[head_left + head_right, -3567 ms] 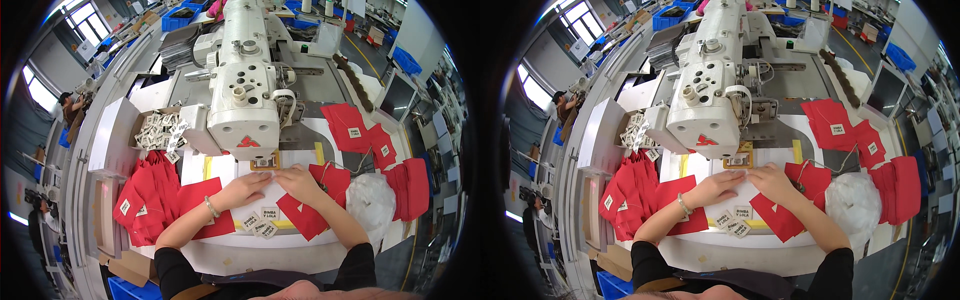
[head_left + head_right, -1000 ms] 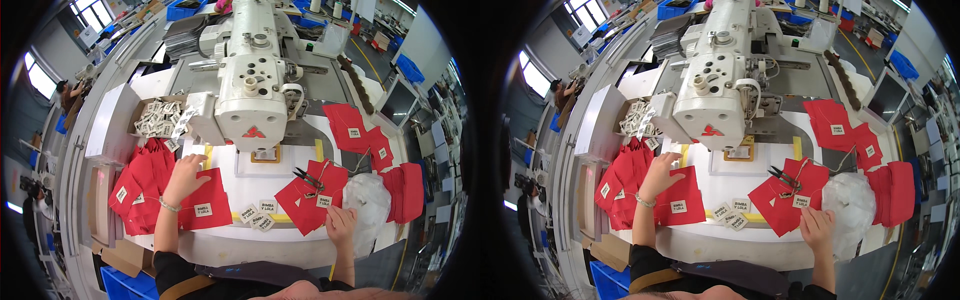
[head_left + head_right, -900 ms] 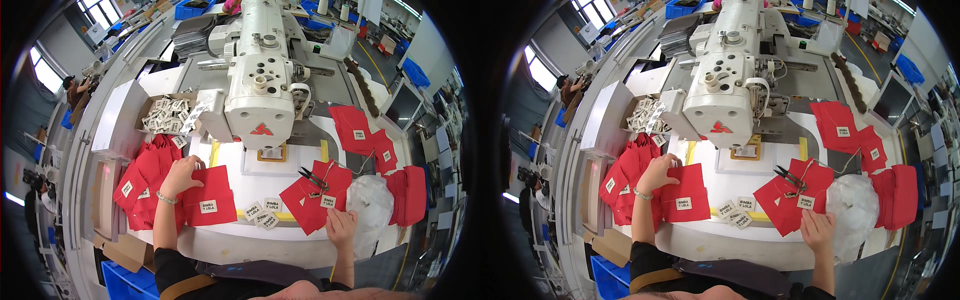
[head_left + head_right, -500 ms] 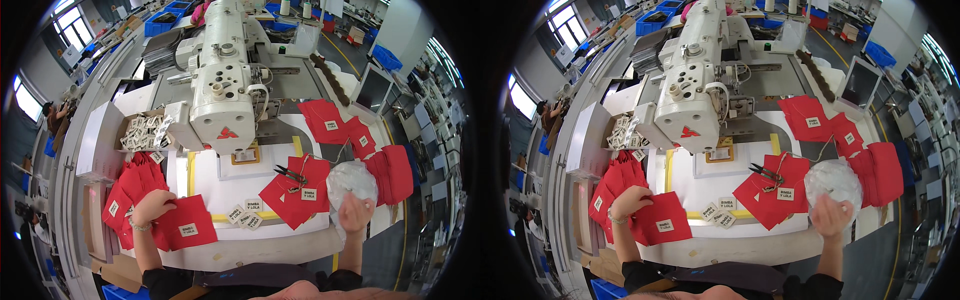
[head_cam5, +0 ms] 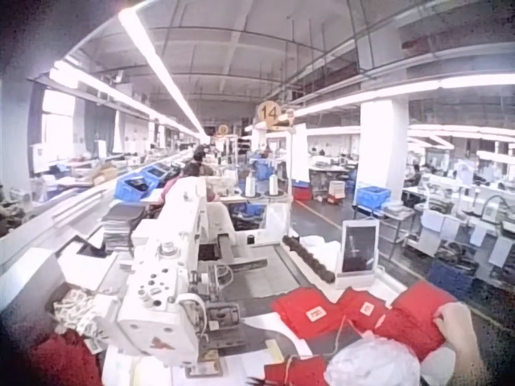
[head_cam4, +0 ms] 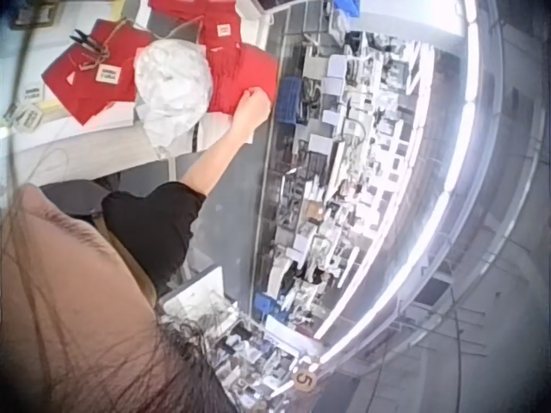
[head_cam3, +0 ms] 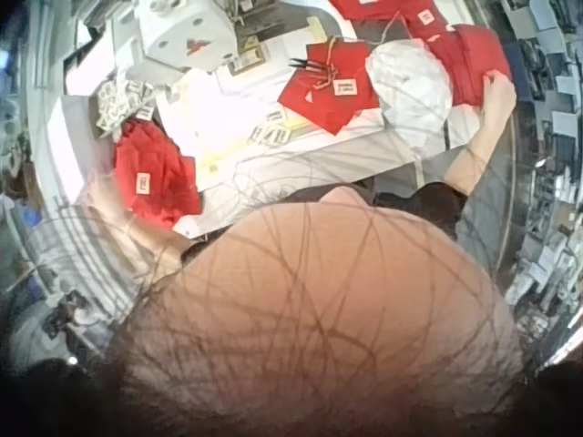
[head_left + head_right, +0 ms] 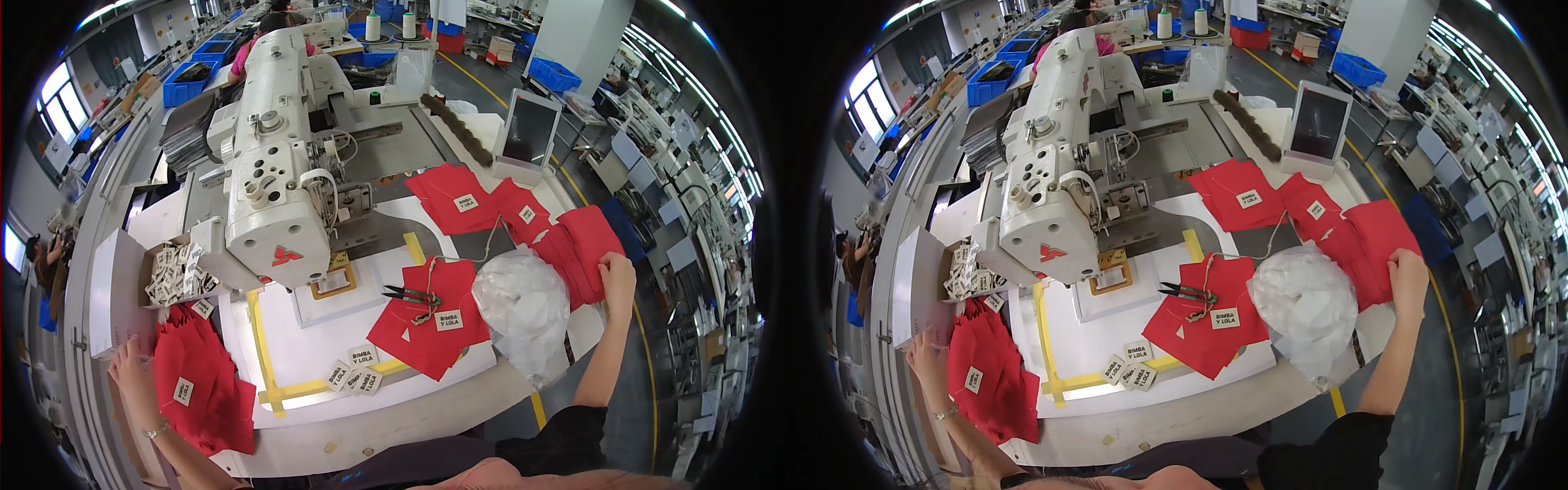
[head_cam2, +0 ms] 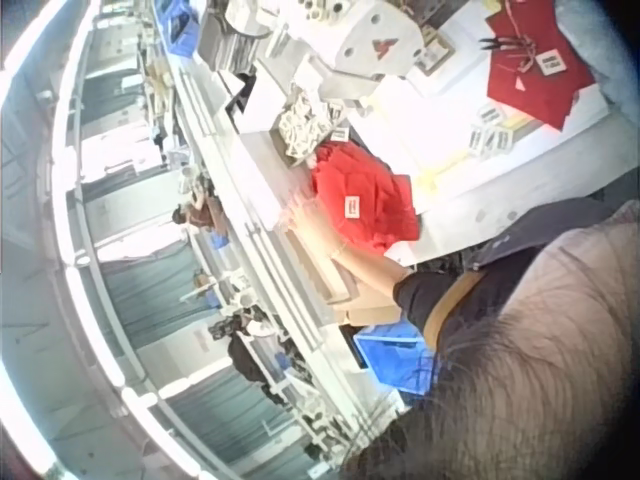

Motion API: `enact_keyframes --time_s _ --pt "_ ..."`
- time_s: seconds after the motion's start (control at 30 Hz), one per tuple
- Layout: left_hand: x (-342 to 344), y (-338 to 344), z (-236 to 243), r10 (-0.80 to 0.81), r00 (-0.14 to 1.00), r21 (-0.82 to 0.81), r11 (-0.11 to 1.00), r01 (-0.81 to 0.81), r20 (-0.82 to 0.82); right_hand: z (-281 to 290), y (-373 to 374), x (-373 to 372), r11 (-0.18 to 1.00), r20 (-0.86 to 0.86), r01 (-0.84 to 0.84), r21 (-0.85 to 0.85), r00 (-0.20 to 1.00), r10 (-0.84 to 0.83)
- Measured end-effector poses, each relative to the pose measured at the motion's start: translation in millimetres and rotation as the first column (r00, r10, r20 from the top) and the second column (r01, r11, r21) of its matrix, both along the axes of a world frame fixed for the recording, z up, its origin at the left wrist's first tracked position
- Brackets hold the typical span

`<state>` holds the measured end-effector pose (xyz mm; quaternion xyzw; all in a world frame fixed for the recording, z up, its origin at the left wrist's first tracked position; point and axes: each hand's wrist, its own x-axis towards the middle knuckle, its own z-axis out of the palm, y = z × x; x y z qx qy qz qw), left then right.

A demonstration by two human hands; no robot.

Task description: The person places small white rectangular labels onto red fabric pieces and sews them using a sewing machine. The person repeatedly picks up a label, aligns it on a red fabric piece, and feeds it through the sewing machine to attach it. Finished pieces are stacked on the table.

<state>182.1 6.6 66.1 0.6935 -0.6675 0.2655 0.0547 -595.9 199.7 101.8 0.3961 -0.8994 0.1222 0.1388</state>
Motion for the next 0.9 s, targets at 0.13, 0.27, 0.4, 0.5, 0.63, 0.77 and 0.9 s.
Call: enact_keyframes --time_s 0.13,0.27,0.4,0.5,0.63,0.77,0.9 --pt "-65.3 1.0 8.6 -0.225 0.965 0.097 0.966 0.239 -0.133 -16.2 -4.4 -23.0 0.974 -0.377 -0.12 0.191 0.907 0.186" --pt "-107.9 4.3 2.6 -0.386 0.897 0.112 0.903 0.415 -0.214 -2.8 -3.9 -31.0 0.949 -0.189 -0.227 0.219 0.944 0.269" --pt "-140.5 13.9 4.2 -0.515 0.808 0.156 0.807 0.57 -0.287 20.3 6.9 -28.8 0.933 0.014 -0.318 0.169 0.947 0.32" --pt "-164.7 14.8 0.6 -0.558 0.744 0.247 0.713 0.656 -0.367 8.6 13.9 -27.3 0.93 -0.132 -0.316 0.186 0.93 0.342" --pt "-184.8 15.8 -11.1 -0.668 0.663 0.273 0.605 0.748 -0.338 -5.4 10.2 -34.3 0.932 -0.261 -0.284 0.226 0.904 0.339" --pt "-196.8 12.8 -20.3 -0.71 0.617 0.286 0.547 0.787 -0.338 15.2 3.5 -16.9 0.953 -0.188 -0.258 0.162 0.94 0.286" --pt "-212.3 9.3 -19.2 -0.739 0.579 0.27 0.513 0.815 -0.344 36.1 -11.5 46.6 0.958 -0.353 -0.224 -0.18 0.924 0.15"
